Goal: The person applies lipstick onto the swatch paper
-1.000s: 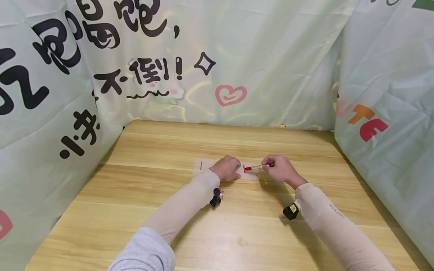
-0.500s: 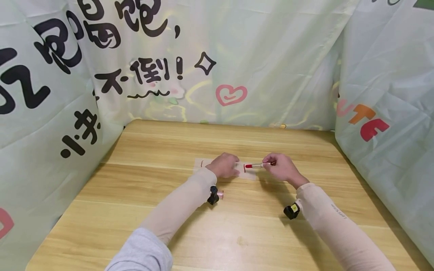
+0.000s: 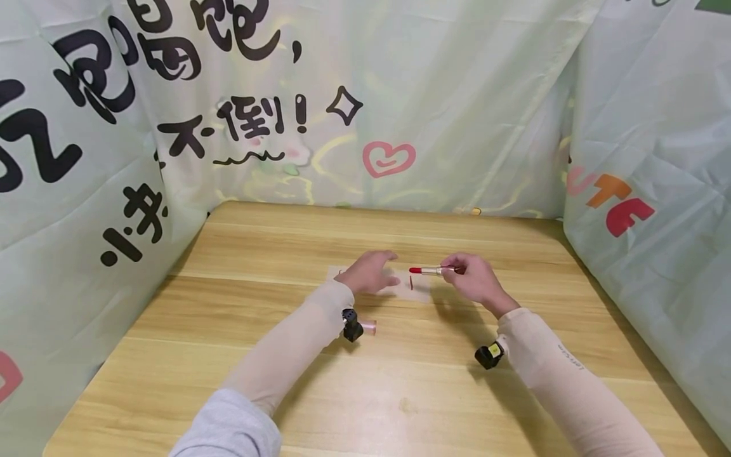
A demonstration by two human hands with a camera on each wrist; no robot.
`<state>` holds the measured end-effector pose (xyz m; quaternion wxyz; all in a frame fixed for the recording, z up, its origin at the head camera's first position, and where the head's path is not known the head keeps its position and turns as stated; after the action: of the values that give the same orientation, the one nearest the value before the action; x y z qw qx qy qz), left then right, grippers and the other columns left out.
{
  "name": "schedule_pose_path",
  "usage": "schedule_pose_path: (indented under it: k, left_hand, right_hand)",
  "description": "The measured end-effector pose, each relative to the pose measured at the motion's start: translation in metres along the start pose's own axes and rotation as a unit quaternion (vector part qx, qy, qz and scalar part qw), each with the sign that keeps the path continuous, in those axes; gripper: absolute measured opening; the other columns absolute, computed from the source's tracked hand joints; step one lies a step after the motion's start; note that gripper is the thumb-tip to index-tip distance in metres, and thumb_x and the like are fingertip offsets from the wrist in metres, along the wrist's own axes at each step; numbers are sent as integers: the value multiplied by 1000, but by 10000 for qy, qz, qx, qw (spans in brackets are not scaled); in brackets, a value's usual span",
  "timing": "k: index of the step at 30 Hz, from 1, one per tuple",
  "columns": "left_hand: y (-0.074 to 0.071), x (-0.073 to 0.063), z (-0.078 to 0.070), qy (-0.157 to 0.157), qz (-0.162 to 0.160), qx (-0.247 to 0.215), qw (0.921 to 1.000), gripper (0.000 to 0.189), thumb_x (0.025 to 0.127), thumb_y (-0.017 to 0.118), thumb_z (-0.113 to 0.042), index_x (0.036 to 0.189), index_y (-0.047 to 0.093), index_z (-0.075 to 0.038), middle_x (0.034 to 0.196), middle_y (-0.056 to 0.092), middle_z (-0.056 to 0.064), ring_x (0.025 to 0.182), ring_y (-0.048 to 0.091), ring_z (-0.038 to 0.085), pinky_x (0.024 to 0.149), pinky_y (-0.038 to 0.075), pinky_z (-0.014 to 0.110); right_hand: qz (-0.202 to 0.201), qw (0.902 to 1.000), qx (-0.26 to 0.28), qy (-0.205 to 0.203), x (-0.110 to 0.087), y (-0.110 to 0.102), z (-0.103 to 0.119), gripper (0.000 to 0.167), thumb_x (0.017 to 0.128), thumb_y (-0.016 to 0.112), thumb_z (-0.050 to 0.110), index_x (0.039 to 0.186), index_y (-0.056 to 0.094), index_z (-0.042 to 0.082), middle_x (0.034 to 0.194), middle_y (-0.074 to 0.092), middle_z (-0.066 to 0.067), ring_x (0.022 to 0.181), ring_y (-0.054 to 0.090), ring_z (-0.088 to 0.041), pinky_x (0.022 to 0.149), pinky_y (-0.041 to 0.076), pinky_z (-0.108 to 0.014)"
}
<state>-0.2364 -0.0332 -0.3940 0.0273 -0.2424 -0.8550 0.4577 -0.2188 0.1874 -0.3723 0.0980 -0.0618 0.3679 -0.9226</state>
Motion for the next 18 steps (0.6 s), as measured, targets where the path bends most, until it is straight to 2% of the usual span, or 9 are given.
schedule_pose_path:
  k: [5, 9, 13, 18]
  left_hand:
    - [-4, -3, 3, 133, -211, -162, 9996, 60, 94, 65, -29, 146, 42, -9, 147, 44, 4, 137, 37, 24, 111, 32, 37]
    - [-6, -5, 5, 159, -388, -571, 9975, 62, 94, 67, -27, 147, 40, -8, 146, 45, 6, 135, 40, 25, 110, 35, 39]
    - [-8, -9, 6, 174, -580, -1031, 9928, 64, 93, 68, -26, 147, 39, -6, 145, 47, 6, 134, 41, 25, 109, 36, 39]
    - [-11, -17, 4, 132, -723, -1664, 9833, 63, 93, 68, -24, 146, 39, -5, 143, 49, 7, 132, 43, 25, 107, 39, 39]
  right_hand:
    - [-66, 9996, 257, 38, -1, 0, 4, 18, 92, 64, 12, 106, 67, 0, 96, 67, -12, 82, 59, -22, 65, 47, -31]
    - [-101, 9989, 440, 109, 0, 1, 6, 18, 93, 64, 14, 106, 67, 1, 96, 68, -12, 84, 60, -23, 69, 48, -32]
    - [-124, 9969, 754, 161, -1, 2, 9, 19, 93, 65, 16, 106, 66, 2, 95, 68, -11, 85, 61, -22, 71, 49, -32]
    - [-84, 9879, 1537, 215, -2, 4, 15, 21, 94, 64, 13, 108, 64, -4, 100, 66, -16, 87, 64, -19, 79, 56, -32]
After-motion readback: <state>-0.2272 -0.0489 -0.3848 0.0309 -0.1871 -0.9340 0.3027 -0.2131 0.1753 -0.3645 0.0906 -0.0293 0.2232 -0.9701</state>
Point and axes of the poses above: each hand's wrist, its own x-axis towards the middle knuckle, its own y-axis out of the palm, z = x × y, the point moved 4 cm from there along x, towards the middle knuckle
